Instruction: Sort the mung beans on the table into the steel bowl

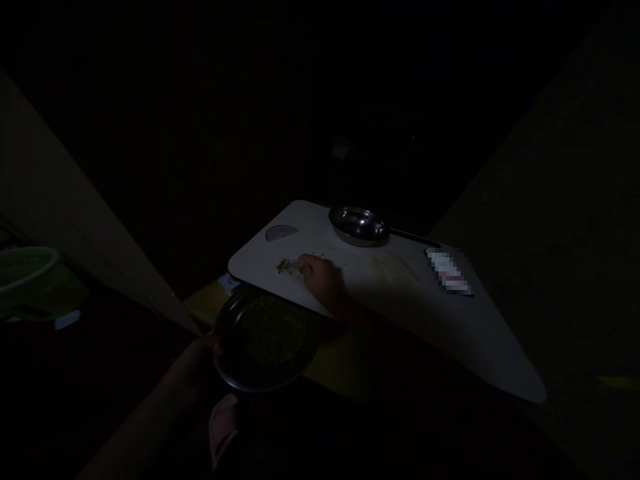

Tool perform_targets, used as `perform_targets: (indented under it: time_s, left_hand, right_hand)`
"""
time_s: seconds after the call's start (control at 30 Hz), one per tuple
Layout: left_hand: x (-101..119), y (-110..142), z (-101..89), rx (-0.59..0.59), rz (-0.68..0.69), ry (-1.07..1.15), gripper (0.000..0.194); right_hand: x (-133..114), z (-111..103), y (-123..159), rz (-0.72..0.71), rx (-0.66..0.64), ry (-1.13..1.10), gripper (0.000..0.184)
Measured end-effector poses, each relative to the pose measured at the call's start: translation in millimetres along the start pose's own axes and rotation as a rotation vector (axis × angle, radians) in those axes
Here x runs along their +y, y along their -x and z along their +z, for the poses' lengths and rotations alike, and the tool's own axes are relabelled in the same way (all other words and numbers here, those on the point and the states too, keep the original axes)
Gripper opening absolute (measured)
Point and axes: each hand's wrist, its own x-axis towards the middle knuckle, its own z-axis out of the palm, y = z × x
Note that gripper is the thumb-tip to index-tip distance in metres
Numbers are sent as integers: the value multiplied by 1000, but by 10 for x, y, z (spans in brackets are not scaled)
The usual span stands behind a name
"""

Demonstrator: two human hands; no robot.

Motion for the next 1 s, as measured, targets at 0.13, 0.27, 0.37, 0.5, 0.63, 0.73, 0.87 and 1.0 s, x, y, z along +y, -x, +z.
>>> perform_targets:
  time_s: [0.13, 0.27, 0.37, 0.5, 0.63, 0.73, 0.87, 1.0]
  left_hand:
    - [12, 28, 42, 54, 54, -66, 23]
    - [4, 21, 46, 71, 26, -91, 18]
    - [4, 13, 43, 92, 12, -89, 16]
    - [16, 20, 59, 73, 34, -77, 20]
    - [19, 31, 72, 71, 47, -89, 21]
    - [11, 29, 59, 49, 60, -97, 21]
    - [-4, 1, 23, 24, 69, -86, 22]
    - [-16, -35, -7, -1, 78, -76, 24]
  right_hand:
    - [-65, 42, -58, -14, -79, -38, 30]
    - [-74, 30, -81, -45, -132, -137, 29]
    - [-57, -14, -78, -37, -118, -194, 27]
    - [-54, -61, -36, -67, -108, -233, 26]
    - [-39, -45, 28, -56, -127, -192, 26]
    - [-4, -23, 41, -17, -88, -136, 26]
    - [19, -28, 6, 3, -75, -89, 27]
    - [-9, -28, -15, -8, -113, -132, 29]
